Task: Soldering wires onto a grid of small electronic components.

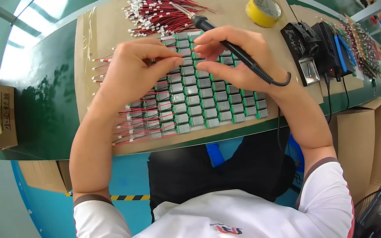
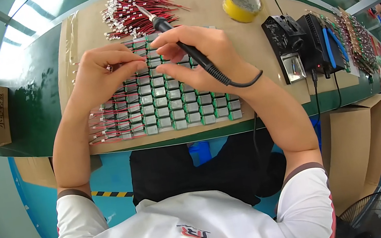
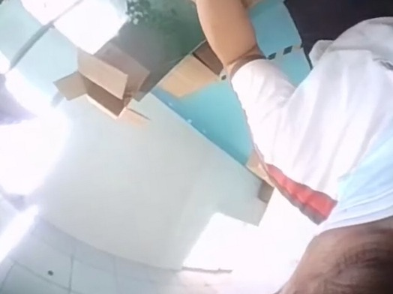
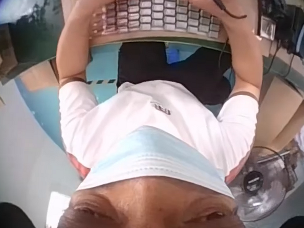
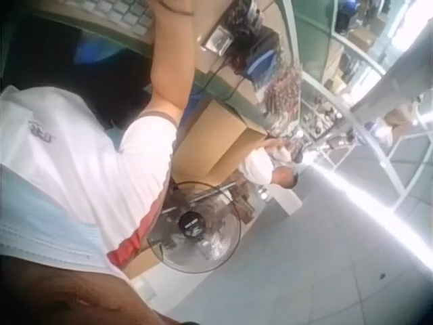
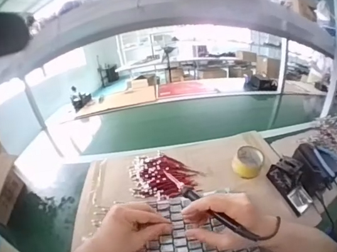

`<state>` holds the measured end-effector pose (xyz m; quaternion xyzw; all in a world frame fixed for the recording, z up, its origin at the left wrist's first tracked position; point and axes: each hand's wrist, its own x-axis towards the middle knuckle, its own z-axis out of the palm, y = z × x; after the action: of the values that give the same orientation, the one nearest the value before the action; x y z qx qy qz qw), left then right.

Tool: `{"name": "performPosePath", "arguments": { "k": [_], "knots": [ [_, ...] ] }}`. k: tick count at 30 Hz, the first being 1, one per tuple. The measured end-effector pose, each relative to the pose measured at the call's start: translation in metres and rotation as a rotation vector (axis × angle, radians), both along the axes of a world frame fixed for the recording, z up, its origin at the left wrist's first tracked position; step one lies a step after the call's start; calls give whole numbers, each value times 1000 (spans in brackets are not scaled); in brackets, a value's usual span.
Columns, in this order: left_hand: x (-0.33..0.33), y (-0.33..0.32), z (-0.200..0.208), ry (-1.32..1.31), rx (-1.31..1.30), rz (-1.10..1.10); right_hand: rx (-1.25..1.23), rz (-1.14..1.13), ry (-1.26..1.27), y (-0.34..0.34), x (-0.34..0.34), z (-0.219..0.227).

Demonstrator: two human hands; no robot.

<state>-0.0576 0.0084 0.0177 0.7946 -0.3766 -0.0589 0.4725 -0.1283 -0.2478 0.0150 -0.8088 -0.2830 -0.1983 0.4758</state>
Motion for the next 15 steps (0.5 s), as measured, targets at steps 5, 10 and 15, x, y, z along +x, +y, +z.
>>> {"name": "performPosePath", "arguments": {
  "k": [5,10,15],
  "knots": [
    [4,2,3,70,-20,17,37,-31,6,-2,3,-5],
    [3,0,-1,83,-80,13,-23,-47,-33,-5,5,-9],
    [6,-3,-2,68,-85,-38,48,-39,22,-4,4,-10]
  ]
}}
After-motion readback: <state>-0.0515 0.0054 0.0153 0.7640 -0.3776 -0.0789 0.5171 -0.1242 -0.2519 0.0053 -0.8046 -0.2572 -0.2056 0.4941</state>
